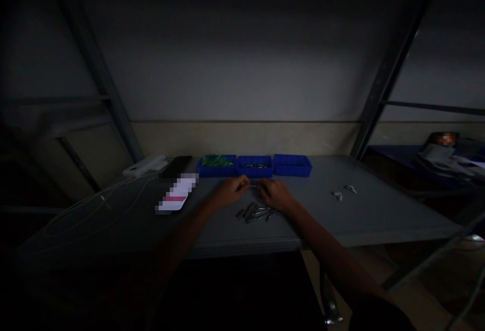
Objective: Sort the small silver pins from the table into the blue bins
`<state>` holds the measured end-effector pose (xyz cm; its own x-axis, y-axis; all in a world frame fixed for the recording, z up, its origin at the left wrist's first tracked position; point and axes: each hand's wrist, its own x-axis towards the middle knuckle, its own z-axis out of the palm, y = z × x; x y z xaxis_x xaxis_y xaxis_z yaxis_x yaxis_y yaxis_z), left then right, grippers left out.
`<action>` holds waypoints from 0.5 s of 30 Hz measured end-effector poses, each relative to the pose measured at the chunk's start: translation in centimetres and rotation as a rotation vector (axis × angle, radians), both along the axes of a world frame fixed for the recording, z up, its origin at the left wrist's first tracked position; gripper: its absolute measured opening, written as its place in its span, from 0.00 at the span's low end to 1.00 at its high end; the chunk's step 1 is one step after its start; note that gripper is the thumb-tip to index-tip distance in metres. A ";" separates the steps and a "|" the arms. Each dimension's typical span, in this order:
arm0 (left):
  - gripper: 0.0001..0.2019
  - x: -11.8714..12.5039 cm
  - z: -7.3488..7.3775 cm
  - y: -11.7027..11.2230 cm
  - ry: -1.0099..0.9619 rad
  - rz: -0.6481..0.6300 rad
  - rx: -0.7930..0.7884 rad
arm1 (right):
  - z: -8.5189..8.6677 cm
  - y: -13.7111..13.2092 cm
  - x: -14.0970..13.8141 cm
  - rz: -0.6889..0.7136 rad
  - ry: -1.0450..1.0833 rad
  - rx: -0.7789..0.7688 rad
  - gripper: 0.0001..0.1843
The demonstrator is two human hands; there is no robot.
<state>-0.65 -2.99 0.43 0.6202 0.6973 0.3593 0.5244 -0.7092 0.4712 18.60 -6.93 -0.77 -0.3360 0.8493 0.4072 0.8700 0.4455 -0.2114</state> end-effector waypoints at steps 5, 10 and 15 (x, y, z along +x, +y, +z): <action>0.07 0.0 -0.2 0.2 -0.009 0.007 0.008 | 0.1 -0.2 0.0 0.004 0.029 -0.002 0.10; 0.08 0.0 0.0 -0.1 0.004 0.017 -0.014 | 0.0 -0.2 0.0 0.012 0.021 0.006 0.09; 0.10 -0.1 -0.1 0.0 -0.003 -0.012 -0.004 | 0.1 -0.2 -0.1 -0.008 -0.007 0.009 0.10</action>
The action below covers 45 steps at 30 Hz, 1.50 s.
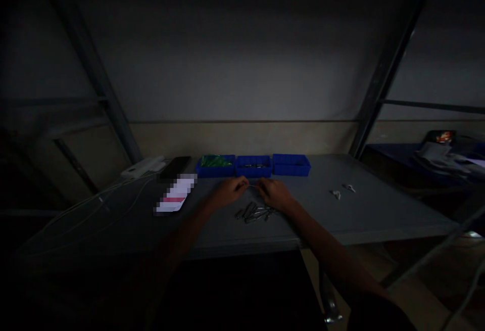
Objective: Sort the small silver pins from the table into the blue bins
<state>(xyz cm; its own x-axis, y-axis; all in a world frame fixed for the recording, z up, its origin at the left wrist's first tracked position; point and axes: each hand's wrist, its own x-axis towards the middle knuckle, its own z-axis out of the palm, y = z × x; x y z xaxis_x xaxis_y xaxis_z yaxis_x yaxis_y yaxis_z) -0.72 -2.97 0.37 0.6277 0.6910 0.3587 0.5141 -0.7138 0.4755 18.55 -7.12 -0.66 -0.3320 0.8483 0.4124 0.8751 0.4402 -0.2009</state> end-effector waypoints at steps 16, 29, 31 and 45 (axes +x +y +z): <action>0.10 0.1 0.3 0.1 0.004 0.026 0.008 | 0.0 -0.1 0.0 0.022 0.005 0.019 0.11; 0.07 0.0 0.0 0.3 -0.010 0.030 -0.017 | 0.1 -0.1 -0.1 -0.013 -0.012 0.002 0.10; 0.07 0.0 -0.1 0.3 -0.009 0.020 -0.016 | 0.1 -0.1 -0.1 -0.014 -0.016 0.008 0.10; 0.08 -0.1 -0.1 0.2 -0.002 0.000 -0.007 | 0.2 -0.2 -0.1 0.007 0.015 0.022 0.11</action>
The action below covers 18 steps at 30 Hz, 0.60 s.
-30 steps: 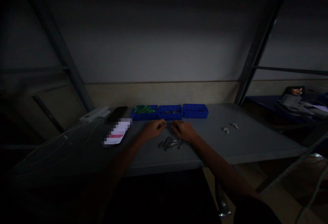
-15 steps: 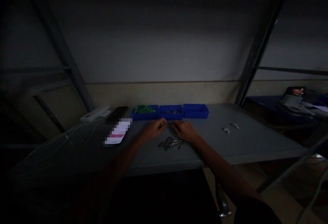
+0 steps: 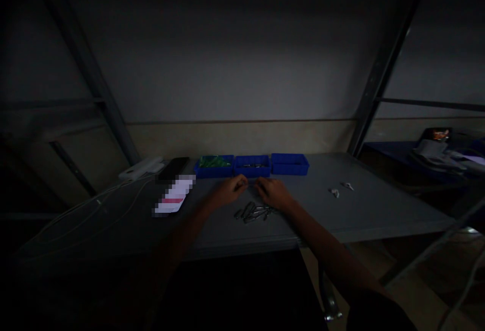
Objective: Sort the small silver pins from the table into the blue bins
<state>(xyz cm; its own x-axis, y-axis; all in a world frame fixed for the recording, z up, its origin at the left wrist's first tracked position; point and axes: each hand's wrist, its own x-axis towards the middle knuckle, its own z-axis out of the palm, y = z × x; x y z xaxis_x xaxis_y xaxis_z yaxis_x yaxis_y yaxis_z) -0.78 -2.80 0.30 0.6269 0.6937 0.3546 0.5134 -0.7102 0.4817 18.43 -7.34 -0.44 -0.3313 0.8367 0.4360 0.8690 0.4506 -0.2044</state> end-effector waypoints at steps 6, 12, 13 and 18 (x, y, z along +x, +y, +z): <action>0.08 0.0 -0.2 0.3 -0.008 -0.011 -0.012 | -0.1 0.1 0.1 0.004 -0.021 0.023 0.12; 0.10 0.1 0.2 -0.3 0.005 0.005 0.019 | -0.2 0.2 0.2 0.000 0.012 0.018 0.11; 0.10 0.1 0.3 -0.3 0.009 0.008 0.021 | -0.2 0.2 0.2 0.003 0.015 0.015 0.11; 0.09 0.1 0.3 -0.3 0.004 0.020 0.010 | -0.1 0.1 0.1 0.002 0.019 0.022 0.11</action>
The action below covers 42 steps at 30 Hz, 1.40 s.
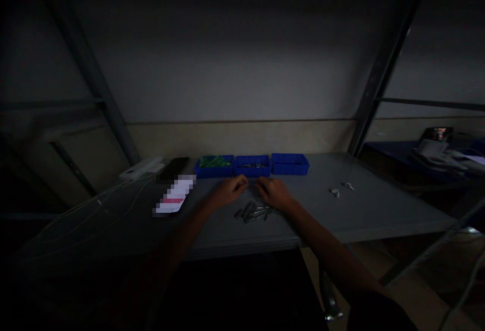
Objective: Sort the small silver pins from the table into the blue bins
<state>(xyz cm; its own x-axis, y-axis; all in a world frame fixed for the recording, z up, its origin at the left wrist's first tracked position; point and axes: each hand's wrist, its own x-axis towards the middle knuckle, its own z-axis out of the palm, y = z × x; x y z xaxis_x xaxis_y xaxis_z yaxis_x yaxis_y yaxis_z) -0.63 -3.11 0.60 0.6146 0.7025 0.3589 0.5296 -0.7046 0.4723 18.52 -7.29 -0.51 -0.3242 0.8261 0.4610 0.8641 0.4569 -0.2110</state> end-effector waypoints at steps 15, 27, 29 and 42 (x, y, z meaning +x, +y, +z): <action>0.10 0.0 -0.2 0.2 -0.007 -0.034 0.016 | 0.0 0.0 0.1 0.030 0.031 0.012 0.10; 0.08 0.0 -0.4 0.3 -0.039 -0.020 0.006 | 0.2 0.0 0.0 -0.020 0.000 0.004 0.12; 0.09 0.0 -0.3 0.3 -0.029 -0.010 0.006 | 0.1 0.0 0.0 -0.013 0.013 0.007 0.12; 0.09 0.1 0.0 0.0 -0.002 0.019 -0.020 | 0.0 0.0 0.1 -0.008 0.012 0.003 0.11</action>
